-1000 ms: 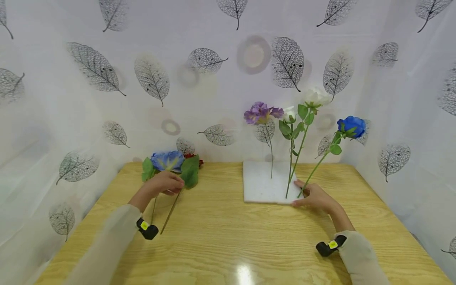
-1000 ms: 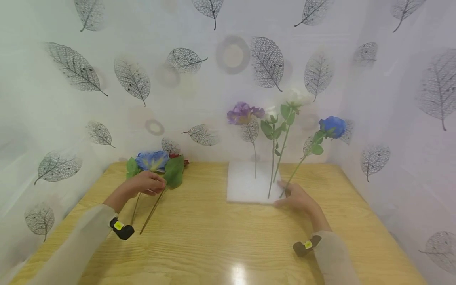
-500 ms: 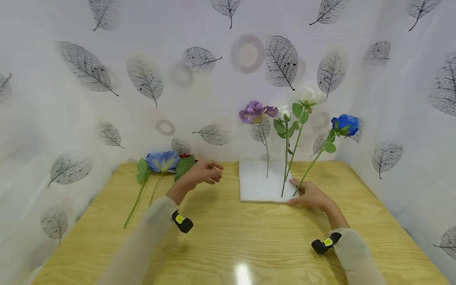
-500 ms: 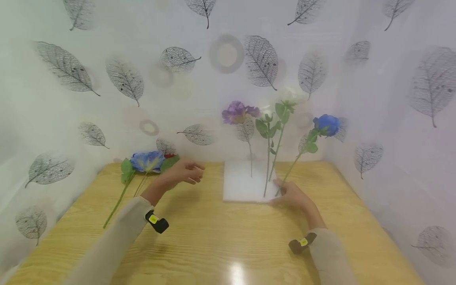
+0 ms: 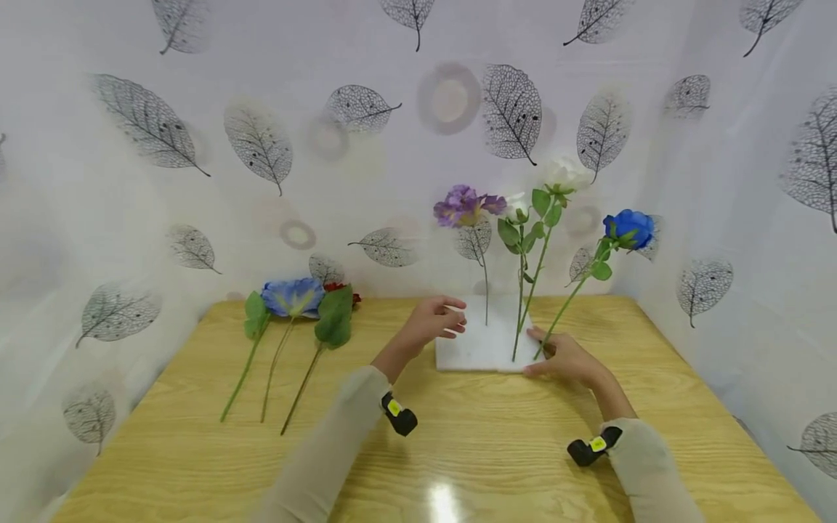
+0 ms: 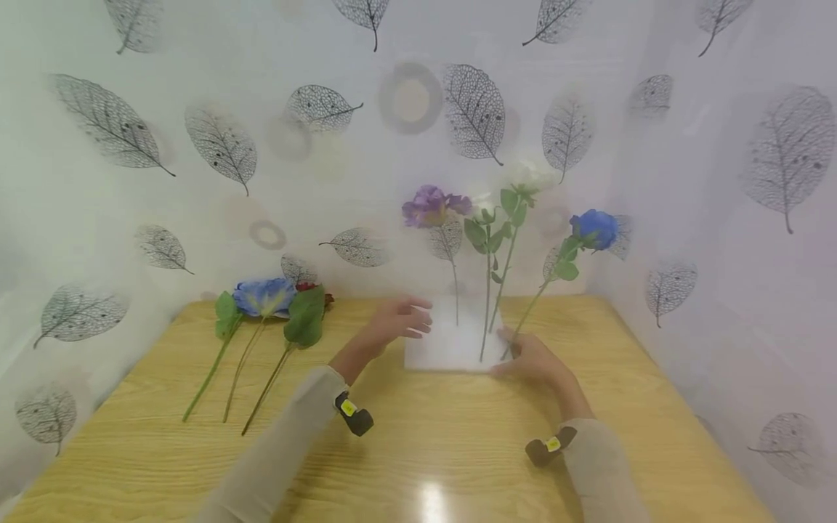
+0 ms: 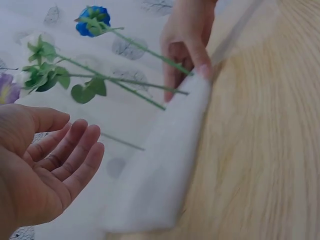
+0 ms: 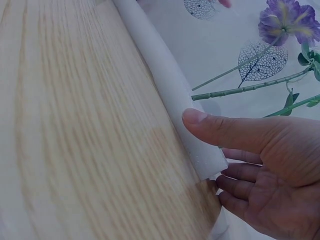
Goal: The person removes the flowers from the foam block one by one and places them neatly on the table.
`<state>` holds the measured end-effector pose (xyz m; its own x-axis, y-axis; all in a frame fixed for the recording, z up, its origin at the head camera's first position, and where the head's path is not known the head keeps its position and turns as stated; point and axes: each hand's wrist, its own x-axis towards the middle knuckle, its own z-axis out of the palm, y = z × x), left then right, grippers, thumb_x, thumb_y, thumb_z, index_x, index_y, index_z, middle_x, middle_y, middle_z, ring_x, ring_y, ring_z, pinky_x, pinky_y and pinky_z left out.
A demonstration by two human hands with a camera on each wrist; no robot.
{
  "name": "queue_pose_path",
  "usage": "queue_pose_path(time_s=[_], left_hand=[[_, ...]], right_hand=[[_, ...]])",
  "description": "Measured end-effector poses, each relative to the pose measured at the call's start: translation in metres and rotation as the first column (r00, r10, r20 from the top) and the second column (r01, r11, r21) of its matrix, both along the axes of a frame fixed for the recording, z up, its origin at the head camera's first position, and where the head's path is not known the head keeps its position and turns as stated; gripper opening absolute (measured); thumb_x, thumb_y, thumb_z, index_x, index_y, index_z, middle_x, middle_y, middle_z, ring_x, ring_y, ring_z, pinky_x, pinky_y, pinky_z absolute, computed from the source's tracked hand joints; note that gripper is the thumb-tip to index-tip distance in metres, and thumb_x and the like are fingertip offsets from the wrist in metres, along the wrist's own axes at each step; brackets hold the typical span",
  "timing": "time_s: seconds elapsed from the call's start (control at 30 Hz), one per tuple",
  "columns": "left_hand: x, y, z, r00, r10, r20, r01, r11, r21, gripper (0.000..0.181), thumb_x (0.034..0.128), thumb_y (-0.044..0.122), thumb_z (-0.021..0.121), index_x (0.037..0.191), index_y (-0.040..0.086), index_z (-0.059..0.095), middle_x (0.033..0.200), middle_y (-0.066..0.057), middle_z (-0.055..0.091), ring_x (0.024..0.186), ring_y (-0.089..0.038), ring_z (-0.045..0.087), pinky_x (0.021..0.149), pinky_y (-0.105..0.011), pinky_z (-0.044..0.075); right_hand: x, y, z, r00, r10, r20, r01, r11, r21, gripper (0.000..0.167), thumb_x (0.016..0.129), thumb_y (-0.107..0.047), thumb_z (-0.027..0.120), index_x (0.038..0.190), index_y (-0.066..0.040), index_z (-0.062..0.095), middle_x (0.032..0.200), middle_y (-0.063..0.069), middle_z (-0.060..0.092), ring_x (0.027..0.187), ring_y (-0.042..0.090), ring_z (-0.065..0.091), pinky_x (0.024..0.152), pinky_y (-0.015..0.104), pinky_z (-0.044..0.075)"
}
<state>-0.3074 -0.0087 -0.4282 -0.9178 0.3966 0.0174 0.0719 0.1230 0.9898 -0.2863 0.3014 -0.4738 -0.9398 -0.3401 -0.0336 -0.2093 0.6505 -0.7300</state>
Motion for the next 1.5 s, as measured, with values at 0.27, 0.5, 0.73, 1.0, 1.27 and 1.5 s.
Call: queue_pose_path(time_s=[0.27,0.5,0.73,1.0,1.27,1.5], left_hand=[[0.005,0.040,-0.006,0.999,0.033,-0.002,-0.033,0.997,0.077,0.032,0.1026,0.010,0.058,0.132,-0.002,0.062,0.119,-0.024,0.070,0.106,-0.032,0.072,0.093,-0.042,0.061],[0.009,0.068,-0.013,0.995,0.071,0.067,-0.079,0.990,0.114,0.030,0.1011,0.007,0.061,0.130,0.000,0.065,0.121,-0.021,0.070,0.111,-0.032,0.071,0.097,-0.042,0.059],[0.009,0.083,-0.022,0.993,0.040,0.113,-0.054,0.991,0.119,0.035,0.1010,0.007,0.061,0.135,0.000,0.062,0.127,-0.020,0.070,0.115,-0.032,0.069,0.100,-0.043,0.058],[0.002,0.094,-0.036,0.994,0.019,0.104,-0.026,0.997,0.068,0.038,0.1008,0.010,0.060,0.138,0.003,0.061,0.127,-0.015,0.071,0.110,-0.023,0.071,0.097,-0.039,0.059],[0.004,0.097,-0.038,0.992,0.007,0.127,-0.014,0.998,0.054,0.031,0.1010,0.009,0.061,0.131,0.007,0.067,0.125,-0.013,0.071,0.108,-0.022,0.072,0.096,-0.037,0.059],[0.006,0.097,-0.038,0.993,0.018,0.115,-0.025,0.998,0.058,0.029,0.1003,0.007,0.061,0.128,0.005,0.069,0.121,-0.014,0.072,0.105,-0.023,0.073,0.094,-0.037,0.060]], right_hand=[[-0.003,-0.002,0.001,1.000,-0.004,-0.011,0.004,1.000,0.006,0.095,0.078,-0.026,0.090,0.150,0.008,0.039,0.157,0.028,0.034,0.149,0.047,0.028,0.120,0.062,0.028],[-0.004,-0.001,-0.002,1.000,-0.011,-0.014,0.011,1.000,0.021,0.095,0.078,-0.027,0.090,0.150,0.007,0.040,0.155,0.027,0.037,0.143,0.040,0.038,0.116,0.055,0.037],[-0.005,0.001,-0.004,1.000,-0.014,-0.023,0.015,1.000,0.025,0.094,0.078,-0.028,0.091,0.151,0.005,0.042,0.156,0.025,0.038,0.129,0.028,0.045,0.095,0.014,0.041],[-0.002,-0.002,-0.002,1.000,-0.018,-0.013,0.018,1.000,0.022,0.093,0.078,-0.026,0.090,0.150,0.006,0.041,0.155,0.026,0.039,0.107,0.024,0.049,0.081,0.018,0.039],[-0.001,-0.001,0.002,1.000,-0.013,-0.007,0.014,0.999,0.042,0.092,0.080,-0.027,0.089,0.151,0.006,0.041,0.157,0.026,0.037,0.114,0.026,0.048,0.083,0.018,0.038],[0.000,-0.002,0.003,1.000,-0.020,0.005,0.020,0.999,0.046,0.092,0.080,-0.028,0.089,0.152,0.003,0.041,0.158,0.025,0.036,0.125,0.028,0.045,0.090,0.018,0.039]])
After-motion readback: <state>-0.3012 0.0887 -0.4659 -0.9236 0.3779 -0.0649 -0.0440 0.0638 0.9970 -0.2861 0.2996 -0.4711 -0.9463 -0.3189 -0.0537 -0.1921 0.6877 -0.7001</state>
